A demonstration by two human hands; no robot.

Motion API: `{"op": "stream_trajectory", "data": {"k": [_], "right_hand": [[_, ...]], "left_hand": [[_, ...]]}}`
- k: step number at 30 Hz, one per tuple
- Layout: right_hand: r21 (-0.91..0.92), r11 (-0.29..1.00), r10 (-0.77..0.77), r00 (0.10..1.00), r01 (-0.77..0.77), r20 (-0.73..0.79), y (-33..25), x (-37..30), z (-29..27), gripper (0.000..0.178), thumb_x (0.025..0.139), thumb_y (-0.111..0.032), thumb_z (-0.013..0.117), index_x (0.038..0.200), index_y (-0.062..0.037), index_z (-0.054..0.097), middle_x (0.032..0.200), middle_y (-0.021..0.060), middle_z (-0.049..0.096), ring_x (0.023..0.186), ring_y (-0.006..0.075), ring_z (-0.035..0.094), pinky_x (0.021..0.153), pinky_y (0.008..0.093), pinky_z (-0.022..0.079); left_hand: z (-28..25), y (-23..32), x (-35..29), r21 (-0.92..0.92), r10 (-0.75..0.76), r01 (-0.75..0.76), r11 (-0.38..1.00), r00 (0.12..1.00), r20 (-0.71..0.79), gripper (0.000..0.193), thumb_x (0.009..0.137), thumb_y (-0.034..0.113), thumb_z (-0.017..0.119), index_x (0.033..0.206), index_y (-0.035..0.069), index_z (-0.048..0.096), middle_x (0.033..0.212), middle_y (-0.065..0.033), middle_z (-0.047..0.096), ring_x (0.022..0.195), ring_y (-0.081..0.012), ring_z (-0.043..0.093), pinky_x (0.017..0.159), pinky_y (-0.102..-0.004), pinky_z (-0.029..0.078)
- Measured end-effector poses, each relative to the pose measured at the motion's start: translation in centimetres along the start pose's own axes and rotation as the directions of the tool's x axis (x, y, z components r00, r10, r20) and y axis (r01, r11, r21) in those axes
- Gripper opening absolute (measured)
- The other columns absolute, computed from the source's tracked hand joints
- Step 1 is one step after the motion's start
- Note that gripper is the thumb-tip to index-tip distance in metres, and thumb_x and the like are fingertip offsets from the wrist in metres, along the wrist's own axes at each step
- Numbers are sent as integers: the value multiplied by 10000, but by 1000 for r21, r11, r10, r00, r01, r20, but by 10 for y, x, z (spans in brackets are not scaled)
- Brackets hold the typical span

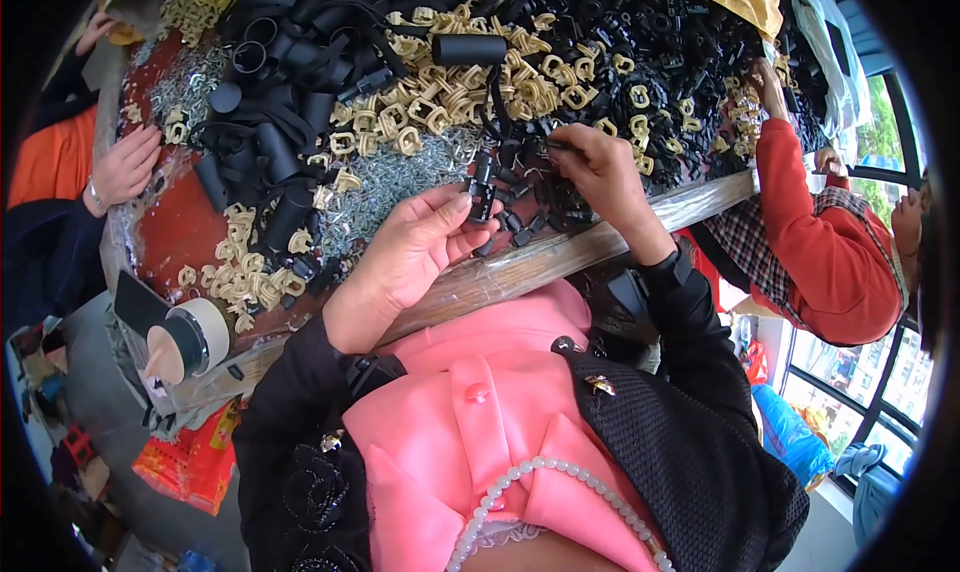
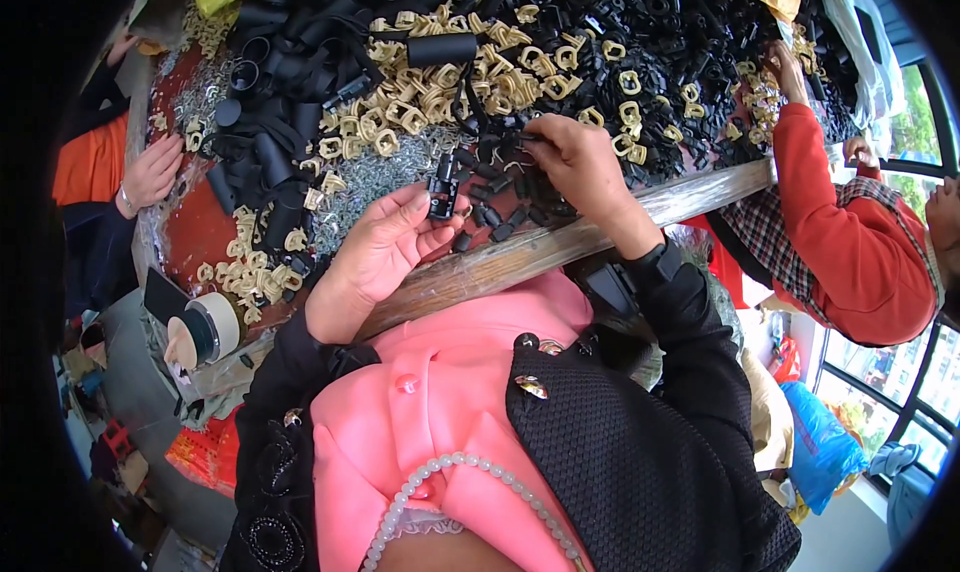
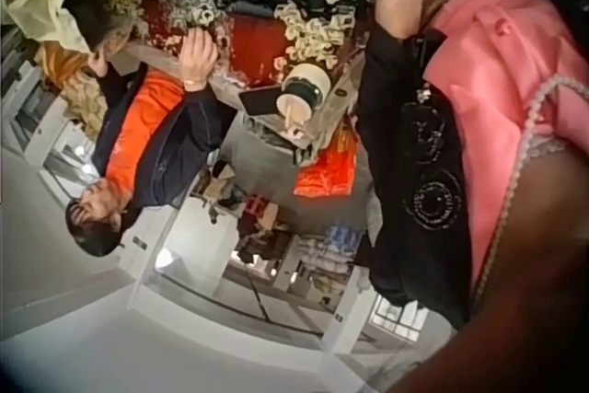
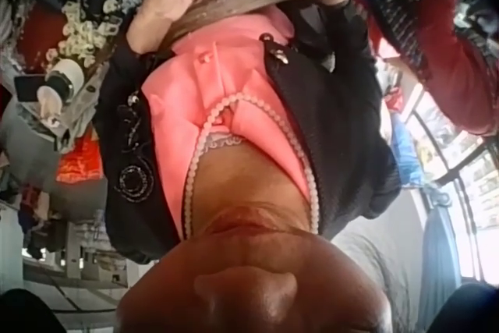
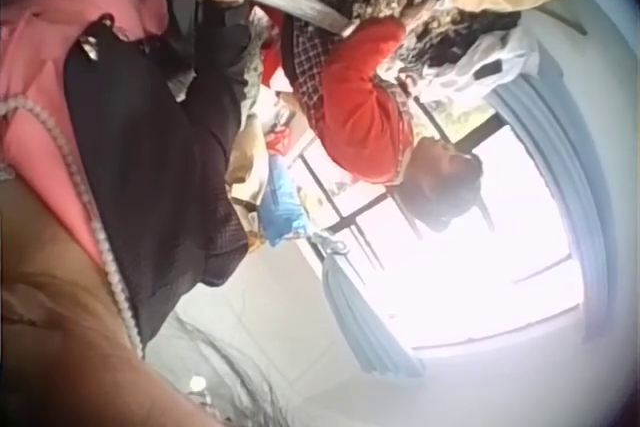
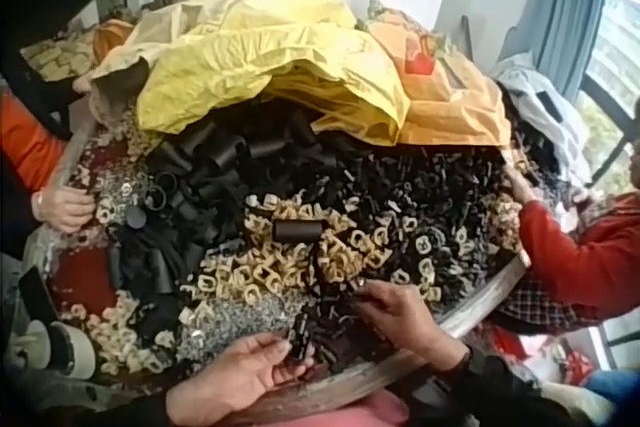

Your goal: The person assembles components by hand, picking up a black plastic housing and a small white insert from the table. They press the white insert into the housing, then snap a black plastic cap onto the assembly before setting the finished piece aside.

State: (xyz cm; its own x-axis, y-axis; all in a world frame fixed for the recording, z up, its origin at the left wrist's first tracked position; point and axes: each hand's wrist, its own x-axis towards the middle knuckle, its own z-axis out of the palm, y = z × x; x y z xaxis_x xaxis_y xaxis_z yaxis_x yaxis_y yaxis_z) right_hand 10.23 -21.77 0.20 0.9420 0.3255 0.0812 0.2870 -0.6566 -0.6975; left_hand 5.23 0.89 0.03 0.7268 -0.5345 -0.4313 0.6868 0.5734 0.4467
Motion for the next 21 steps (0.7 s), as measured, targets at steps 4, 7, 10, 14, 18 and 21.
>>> {"op": "stream_trajectory", "data": {"k": [4, 7, 10, 14, 18, 21], "right_hand": [[491, 842, 191, 974, -225, 118, -13, 3, 9, 177, 806, -80, 516, 952, 19, 503, 666, 45, 568, 553, 68, 514, 521, 197, 426], [585, 782, 203, 975, -216, 88, -27, 1, 18, 174, 821, -92, 500, 950, 25, 506, 680, 32, 566, 554, 61, 509, 516, 185, 424], [650, 733, 213, 975, -200, 60, -37, -1, 30, 178, 826, -102, 498, 950, 25, 510, 684, 23, 564, 549, 52, 500, 505, 174, 418], [653, 736, 220, 975, -178, 19, -48, -4, 36, 181, 819, -111, 511, 949, 15, 518, 680, 14, 559, 544, 35, 482, 488, 160, 399], [613, 772, 196, 980, -168, 21, -56, -4, 35, 177, 817, -117, 516, 945, 5, 527, 682, 4, 554, 558, 19, 466, 479, 151, 380], [644, 750, 184, 983, -149, 13, -59, -4, 33, 174, 817, -122, 518, 942, -1, 532, 686, 0, 549, 564, 10, 453, 471, 149, 366]], "left_hand": [[-4, -2, 0, -2, 30, -30, 1000, 999, 24, 208, 825, 142, 488, 989, 13, 490, 976, -152, 548, 864, -212, 557, 775, -281, 459], [-3, -5, 0, -13, 57, -57, 998, 997, 47, 220, 822, 145, 492, 999, 14, 494, 979, -140, 549, 893, -207, 545, 805, -298, 440], [3, -5, 1, -27, 103, -102, 994, 993, 50, 222, 814, 145, 507, 992, 12, 506, 971, -118, 555, 904, -187, 536, 823, -299, 421], [9, -5, 5, -59, 174, -171, 984, 983, 61, 216, 800, 144, 533, 967, 8, 528, 950, -83, 566, 904, -153, 527, 836, -293, 396], [3, -7, 10, -86, 213, -206, 975, 974, 84, 225, 803, 148, 526, 983, 13, 524, 963, -82, 565, 927, -160, 520, 866, -318, 377], [-2, -7, 11, -73, 230, -223, 972, 967, 106, 244, 813, 152, 506, 1020, 21, 506, 989, -90, 556, 944, -173, 519, 895, -335, 367]]}}
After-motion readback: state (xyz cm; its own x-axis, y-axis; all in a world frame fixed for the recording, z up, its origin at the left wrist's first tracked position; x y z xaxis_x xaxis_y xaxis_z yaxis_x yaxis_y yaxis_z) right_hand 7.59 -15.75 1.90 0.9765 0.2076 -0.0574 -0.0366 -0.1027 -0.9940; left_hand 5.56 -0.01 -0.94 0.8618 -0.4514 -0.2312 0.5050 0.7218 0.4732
